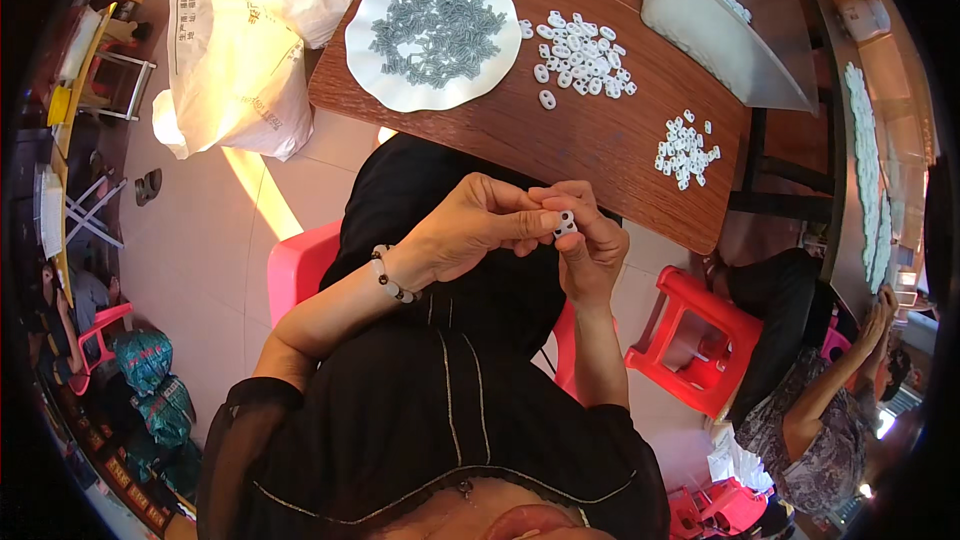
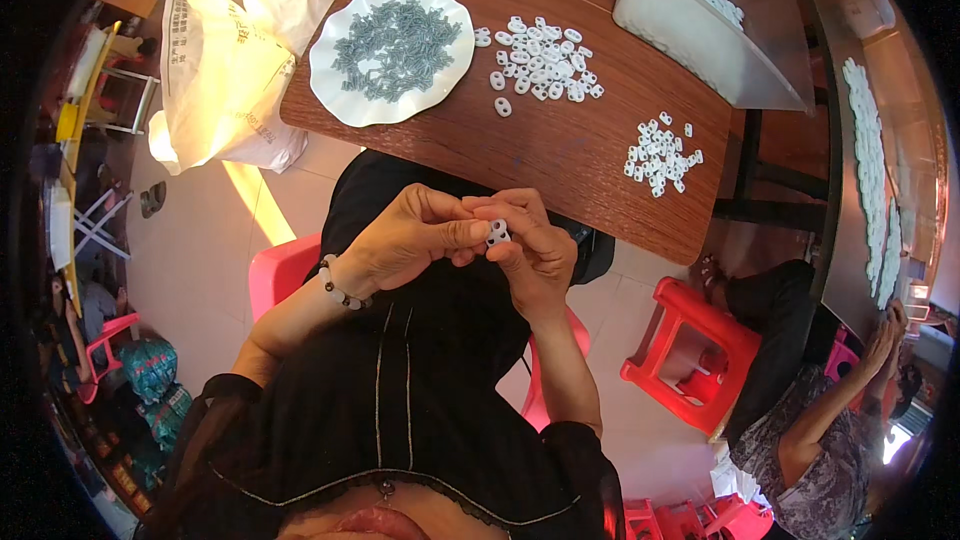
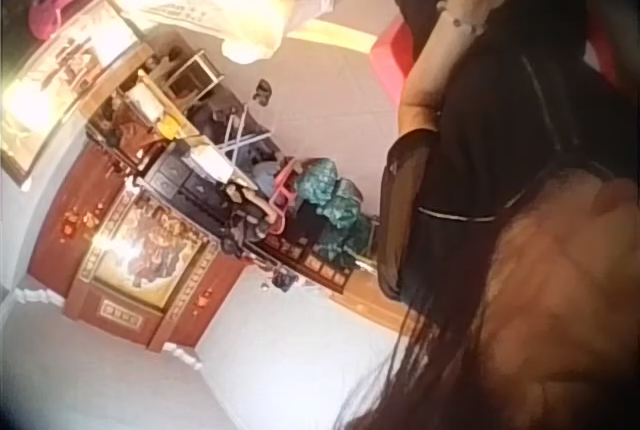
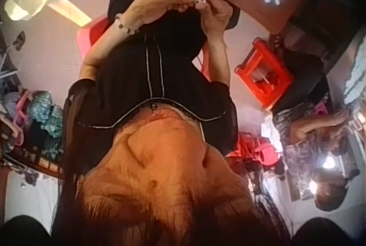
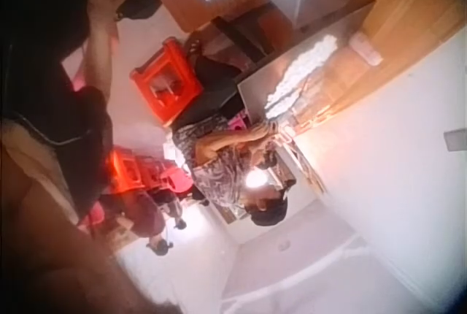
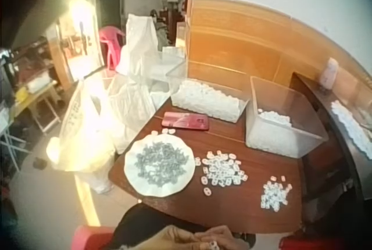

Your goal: Assembling small white plastic components by manually inserting grey metal pins into them.

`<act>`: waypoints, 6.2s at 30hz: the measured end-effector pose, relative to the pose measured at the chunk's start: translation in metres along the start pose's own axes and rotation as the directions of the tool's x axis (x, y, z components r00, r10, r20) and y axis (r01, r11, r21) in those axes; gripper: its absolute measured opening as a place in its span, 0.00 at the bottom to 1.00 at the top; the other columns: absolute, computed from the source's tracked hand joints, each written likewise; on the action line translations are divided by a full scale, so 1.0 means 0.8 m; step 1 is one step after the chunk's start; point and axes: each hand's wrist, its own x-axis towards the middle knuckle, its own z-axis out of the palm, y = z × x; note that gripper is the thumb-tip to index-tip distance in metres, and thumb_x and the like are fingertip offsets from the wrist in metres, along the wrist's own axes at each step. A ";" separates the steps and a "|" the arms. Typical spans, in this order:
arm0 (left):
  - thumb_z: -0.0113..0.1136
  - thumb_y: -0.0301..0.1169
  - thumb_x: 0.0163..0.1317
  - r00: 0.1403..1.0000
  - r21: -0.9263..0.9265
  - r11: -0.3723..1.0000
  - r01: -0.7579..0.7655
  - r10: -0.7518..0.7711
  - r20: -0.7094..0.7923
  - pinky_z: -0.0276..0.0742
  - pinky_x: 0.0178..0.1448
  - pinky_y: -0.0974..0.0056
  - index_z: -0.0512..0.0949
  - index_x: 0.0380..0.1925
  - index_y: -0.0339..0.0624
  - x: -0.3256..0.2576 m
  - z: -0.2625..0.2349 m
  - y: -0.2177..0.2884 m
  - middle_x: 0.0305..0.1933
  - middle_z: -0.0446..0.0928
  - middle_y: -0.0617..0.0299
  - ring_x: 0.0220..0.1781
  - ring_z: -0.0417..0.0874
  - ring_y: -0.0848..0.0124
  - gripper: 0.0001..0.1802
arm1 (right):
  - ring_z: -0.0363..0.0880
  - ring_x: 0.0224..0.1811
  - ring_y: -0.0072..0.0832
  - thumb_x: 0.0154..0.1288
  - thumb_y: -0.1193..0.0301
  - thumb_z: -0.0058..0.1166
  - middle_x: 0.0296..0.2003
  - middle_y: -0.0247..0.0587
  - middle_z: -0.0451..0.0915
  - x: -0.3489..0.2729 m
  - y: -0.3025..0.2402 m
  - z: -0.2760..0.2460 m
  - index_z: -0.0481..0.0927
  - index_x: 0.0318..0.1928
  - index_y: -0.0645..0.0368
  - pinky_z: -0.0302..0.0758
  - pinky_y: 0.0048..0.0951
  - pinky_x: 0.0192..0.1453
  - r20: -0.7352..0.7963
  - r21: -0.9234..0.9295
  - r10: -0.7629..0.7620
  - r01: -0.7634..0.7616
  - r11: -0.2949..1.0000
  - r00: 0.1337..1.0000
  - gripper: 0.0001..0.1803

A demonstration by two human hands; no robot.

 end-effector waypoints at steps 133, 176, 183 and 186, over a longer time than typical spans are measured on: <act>0.60 0.25 0.58 0.617 0.950 0.196 -0.245 0.787 -0.003 0.76 0.38 0.64 0.81 0.39 0.40 0.005 -0.042 0.068 0.32 0.78 0.53 0.31 0.81 0.62 0.09 | 0.75 0.27 0.27 0.62 0.75 0.59 0.26 0.39 0.77 0.096 -0.027 -0.010 0.83 0.39 0.59 0.71 0.26 0.33 -0.031 -0.792 -0.073 0.020 0.610 0.997 0.05; 0.65 0.39 0.63 0.867 0.309 0.881 -0.359 0.437 -0.238 0.62 0.29 0.79 0.82 0.30 0.39 0.032 -0.062 0.095 0.25 0.79 0.70 0.24 0.67 0.85 0.13 | 0.75 0.25 0.27 0.55 0.79 0.65 0.27 0.37 0.81 0.142 -0.011 0.067 0.83 0.36 0.60 0.71 0.26 0.28 0.113 -0.663 -0.360 0.340 0.667 0.926 0.07; 0.67 0.37 0.61 0.947 0.095 0.973 -0.210 0.227 -0.228 0.66 0.31 0.77 0.83 0.34 0.37 0.028 -0.060 0.080 0.29 0.80 0.68 0.26 0.70 0.83 0.13 | 0.75 0.26 0.31 0.53 0.82 0.63 0.27 0.38 0.81 0.129 -0.022 0.055 0.82 0.33 0.61 0.72 0.29 0.28 0.139 -0.700 -0.385 0.366 0.613 0.912 0.07; 0.67 0.37 0.61 0.948 0.079 0.976 -0.203 0.216 -0.233 0.66 0.31 0.77 0.83 0.34 0.37 0.024 -0.053 0.077 0.30 0.79 0.68 0.26 0.70 0.83 0.13 | 0.76 0.26 0.30 0.55 0.81 0.62 0.28 0.38 0.82 0.123 -0.023 0.050 0.82 0.35 0.61 0.73 0.28 0.30 0.131 -0.687 -0.337 0.330 0.648 0.932 0.06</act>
